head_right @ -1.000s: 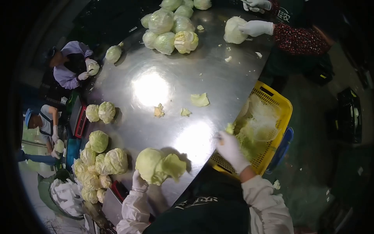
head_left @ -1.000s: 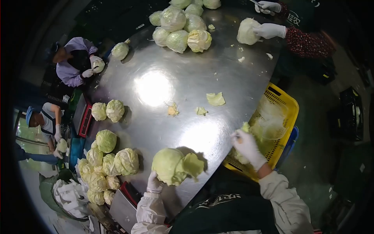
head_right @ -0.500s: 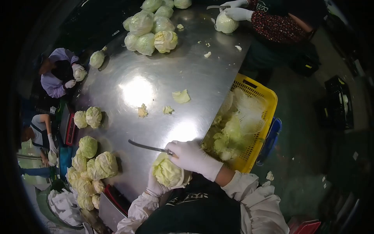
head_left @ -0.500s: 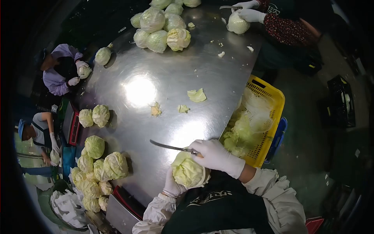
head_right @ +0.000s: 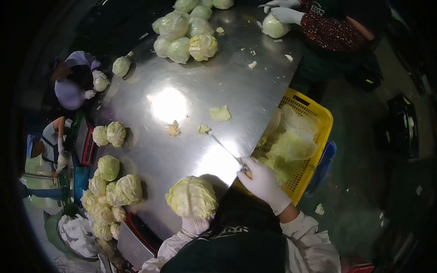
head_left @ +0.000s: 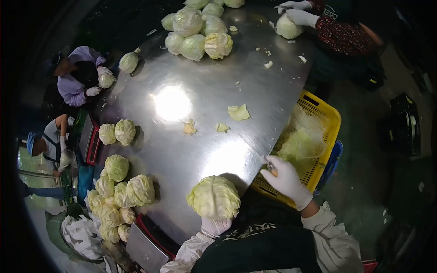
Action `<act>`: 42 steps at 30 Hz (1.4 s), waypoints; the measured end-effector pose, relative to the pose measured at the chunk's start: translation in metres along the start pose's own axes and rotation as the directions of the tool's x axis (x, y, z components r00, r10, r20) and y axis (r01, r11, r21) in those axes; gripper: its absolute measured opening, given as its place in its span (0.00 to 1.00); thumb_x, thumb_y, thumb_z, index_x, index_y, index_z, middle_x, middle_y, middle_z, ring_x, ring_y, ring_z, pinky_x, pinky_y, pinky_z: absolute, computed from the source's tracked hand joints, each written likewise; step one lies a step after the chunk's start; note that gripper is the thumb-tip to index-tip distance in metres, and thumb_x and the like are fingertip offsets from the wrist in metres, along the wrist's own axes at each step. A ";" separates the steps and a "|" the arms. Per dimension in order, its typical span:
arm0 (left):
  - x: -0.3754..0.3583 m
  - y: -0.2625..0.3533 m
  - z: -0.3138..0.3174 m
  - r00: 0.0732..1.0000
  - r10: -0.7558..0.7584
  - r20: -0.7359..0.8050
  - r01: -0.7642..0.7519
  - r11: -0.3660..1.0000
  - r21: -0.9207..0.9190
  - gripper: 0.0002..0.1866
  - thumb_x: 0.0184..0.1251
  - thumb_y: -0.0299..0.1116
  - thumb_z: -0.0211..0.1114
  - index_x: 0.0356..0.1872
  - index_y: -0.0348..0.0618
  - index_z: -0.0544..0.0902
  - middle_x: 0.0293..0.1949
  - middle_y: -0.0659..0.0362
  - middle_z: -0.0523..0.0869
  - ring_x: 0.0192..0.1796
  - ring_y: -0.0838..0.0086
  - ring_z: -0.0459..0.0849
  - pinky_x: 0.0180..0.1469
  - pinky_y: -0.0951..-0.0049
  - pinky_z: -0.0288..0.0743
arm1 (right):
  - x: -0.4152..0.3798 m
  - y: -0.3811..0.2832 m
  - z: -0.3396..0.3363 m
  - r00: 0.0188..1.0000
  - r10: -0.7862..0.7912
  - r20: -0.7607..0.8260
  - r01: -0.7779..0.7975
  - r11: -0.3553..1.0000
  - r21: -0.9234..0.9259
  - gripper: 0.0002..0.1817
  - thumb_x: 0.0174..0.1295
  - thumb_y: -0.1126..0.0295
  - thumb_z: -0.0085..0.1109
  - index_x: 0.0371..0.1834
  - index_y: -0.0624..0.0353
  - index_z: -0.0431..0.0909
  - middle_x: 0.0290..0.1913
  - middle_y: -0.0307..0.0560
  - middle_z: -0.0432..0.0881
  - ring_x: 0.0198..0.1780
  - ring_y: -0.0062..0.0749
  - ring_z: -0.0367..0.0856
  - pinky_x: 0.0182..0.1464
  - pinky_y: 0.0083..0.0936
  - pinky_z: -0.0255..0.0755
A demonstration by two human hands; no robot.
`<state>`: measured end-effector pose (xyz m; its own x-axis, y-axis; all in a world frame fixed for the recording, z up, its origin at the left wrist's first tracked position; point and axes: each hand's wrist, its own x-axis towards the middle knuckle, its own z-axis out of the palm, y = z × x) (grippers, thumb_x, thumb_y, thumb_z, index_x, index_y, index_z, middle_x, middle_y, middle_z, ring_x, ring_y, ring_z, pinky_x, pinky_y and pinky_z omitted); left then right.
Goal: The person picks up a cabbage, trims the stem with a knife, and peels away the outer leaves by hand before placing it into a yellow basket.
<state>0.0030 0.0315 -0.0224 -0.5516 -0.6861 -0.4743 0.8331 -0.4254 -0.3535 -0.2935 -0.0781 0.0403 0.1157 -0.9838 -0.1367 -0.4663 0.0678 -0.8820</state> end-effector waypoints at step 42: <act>-0.598 0.408 -0.133 -0.837 0.238 -0.492 -0.531 -0.140 0.836 0.66 0.39 0.71 0.82 0.74 0.29 0.70 0.71 0.42 0.77 0.66 0.58 0.81 0.65 0.60 0.79 | 0.022 -0.062 0.140 0.905 -0.042 0.423 0.144 0.967 -0.212 0.16 0.73 0.70 0.64 0.59 0.63 0.83 0.42 0.43 0.84 0.38 0.25 0.79 0.45 0.24 0.76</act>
<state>0.6675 0.3464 0.0098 0.6404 0.7635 -0.0837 0.2099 -0.0691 0.9753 -0.1396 -0.0808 0.0292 0.4955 -0.8229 -0.2778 -0.6200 -0.1111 -0.7767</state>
